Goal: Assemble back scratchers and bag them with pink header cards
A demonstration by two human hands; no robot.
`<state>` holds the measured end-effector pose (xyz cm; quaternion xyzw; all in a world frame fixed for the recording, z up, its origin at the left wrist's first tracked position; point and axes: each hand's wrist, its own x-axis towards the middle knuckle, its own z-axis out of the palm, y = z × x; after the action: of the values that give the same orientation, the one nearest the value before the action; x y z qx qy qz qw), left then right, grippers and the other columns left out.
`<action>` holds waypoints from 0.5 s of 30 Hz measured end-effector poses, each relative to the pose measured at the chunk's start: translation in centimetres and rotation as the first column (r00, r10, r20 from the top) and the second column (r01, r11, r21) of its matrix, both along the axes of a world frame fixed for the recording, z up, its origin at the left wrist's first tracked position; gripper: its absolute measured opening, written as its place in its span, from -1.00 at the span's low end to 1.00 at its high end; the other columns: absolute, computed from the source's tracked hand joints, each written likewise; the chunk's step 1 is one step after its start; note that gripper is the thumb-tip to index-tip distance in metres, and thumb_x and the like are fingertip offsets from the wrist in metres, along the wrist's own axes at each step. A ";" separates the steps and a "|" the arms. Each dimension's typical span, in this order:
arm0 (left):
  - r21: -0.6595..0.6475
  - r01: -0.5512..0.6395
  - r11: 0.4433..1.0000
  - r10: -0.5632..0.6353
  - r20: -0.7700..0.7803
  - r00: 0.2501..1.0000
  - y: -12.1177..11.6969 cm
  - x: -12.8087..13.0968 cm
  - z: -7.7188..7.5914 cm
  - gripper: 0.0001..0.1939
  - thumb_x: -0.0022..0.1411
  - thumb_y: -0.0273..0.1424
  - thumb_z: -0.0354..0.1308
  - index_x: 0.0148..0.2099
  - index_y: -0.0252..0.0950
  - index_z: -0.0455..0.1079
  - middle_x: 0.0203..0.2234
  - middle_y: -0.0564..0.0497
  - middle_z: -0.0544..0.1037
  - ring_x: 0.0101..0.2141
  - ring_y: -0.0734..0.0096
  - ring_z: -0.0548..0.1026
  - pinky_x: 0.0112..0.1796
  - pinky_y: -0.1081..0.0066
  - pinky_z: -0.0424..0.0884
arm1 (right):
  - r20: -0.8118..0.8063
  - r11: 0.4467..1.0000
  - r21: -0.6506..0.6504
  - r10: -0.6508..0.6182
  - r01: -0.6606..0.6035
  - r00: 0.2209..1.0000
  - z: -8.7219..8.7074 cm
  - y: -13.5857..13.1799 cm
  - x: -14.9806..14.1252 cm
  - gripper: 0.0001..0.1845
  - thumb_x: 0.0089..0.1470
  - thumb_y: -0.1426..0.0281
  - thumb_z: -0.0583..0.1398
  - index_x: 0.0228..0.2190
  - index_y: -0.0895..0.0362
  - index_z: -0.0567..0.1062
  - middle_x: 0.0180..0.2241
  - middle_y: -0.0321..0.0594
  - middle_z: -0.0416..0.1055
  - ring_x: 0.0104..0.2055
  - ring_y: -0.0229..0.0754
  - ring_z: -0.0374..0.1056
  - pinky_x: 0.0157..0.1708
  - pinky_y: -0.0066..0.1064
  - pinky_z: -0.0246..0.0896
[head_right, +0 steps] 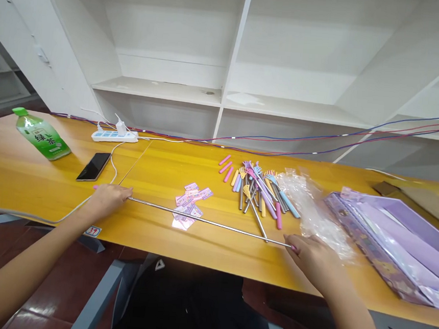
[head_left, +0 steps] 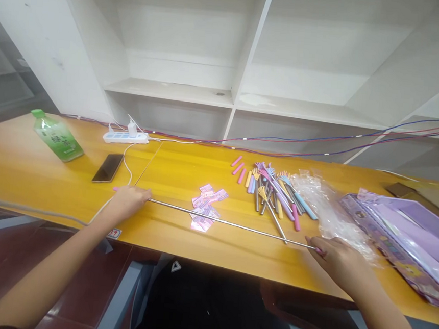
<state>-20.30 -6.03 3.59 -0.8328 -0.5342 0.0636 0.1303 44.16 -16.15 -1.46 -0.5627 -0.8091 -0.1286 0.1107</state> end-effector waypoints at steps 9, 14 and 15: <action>0.036 0.059 0.998 -0.058 -0.023 0.998 0.2 0.1 0.1 -0.76 0.33 -0.60 -0.02 -0.16 -0.31 0.47 -0.38 -0.15 0.64 -0.39 0.16 0.61 -0.38 0.35 0.30 | -0.105 0.993 -0.024 -0.114 0.112 0.988 0.1 -0.9 0.3 -0.57 0.34 0.13 0.03 -0.53 0.02 0.33 -0.60 -0.25 0.28 -0.56 -0.19 0.22 -0.44 -0.31 -0.02; 0.046 0.063 0.997 -0.064 0.016 0.998 0.3 0.5 0.1 -0.75 0.34 -0.58 -0.03 -0.19 -0.30 0.48 -0.39 -0.15 0.64 -0.41 0.18 0.59 -0.39 0.34 0.28 | -0.158 0.976 -0.024 -0.216 0.215 0.963 1.1 -1.0 -0.4 -0.63 0.27 0.11 0.07 -0.53 -0.01 0.28 -0.59 -0.19 0.27 -0.55 -0.14 0.21 -0.42 -0.24 -0.05; 0.043 0.058 0.997 -0.059 0.017 0.998 0.4 0.4 0.1 -0.75 0.34 -0.57 -0.02 -0.19 -0.30 0.48 -0.39 -0.15 0.64 -0.42 0.17 0.60 -0.39 0.34 0.29 | -0.156 0.973 -0.031 -0.230 0.228 0.960 1.2 -0.9 -0.4 -0.65 0.24 0.13 0.08 -0.53 -0.01 0.28 -0.59 -0.17 0.28 -0.54 -0.13 0.22 -0.42 -0.23 -0.06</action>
<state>-19.86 -5.68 3.66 -0.8456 -0.5121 0.0406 0.1450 43.78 -17.03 -0.28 -0.6617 -0.7278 -0.0903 0.1557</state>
